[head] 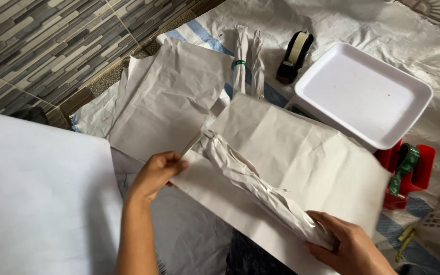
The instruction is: Weighing bundles of asparagus on a digital scale and wrapping them in white paper secured with tape.
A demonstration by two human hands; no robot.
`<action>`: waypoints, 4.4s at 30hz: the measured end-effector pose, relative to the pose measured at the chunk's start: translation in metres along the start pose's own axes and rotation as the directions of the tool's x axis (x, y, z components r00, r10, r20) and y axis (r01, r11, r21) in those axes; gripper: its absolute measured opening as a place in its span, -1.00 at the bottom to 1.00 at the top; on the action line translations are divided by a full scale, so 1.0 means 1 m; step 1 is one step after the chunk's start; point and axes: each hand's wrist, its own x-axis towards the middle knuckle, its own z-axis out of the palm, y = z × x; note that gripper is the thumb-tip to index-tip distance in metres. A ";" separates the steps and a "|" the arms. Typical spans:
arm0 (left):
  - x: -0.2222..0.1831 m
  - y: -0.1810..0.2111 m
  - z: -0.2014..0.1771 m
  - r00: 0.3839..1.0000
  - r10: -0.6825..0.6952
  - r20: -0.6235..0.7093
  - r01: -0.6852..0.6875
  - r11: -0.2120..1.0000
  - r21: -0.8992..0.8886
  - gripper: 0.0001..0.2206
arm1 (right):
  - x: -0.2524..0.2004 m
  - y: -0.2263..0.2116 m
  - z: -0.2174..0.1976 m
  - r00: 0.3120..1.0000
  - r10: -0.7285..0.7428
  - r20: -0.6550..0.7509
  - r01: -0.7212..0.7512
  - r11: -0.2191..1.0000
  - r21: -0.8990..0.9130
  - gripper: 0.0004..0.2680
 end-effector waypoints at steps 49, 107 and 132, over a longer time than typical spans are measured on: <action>-0.080 0.077 0.023 0.946 -0.041 -0.321 0.160 0.922 0.353 -0.74 | -0.027 -0.037 0.097 0.586 -0.623 -0.518 0.412 0.780 -0.471 -0.57; -0.093 0.054 0.136 0.331 0.607 0.723 -0.883 -0.072 0.464 -0.91 | -0.072 0.036 0.038 0.601 -0.331 -0.728 0.387 0.917 -0.097 -0.84; -0.100 0.053 0.135 0.318 0.593 0.739 -0.926 0.028 0.376 -0.98 | -0.057 0.085 -0.018 0.768 0.360 -0.530 0.315 0.507 0.802 -0.86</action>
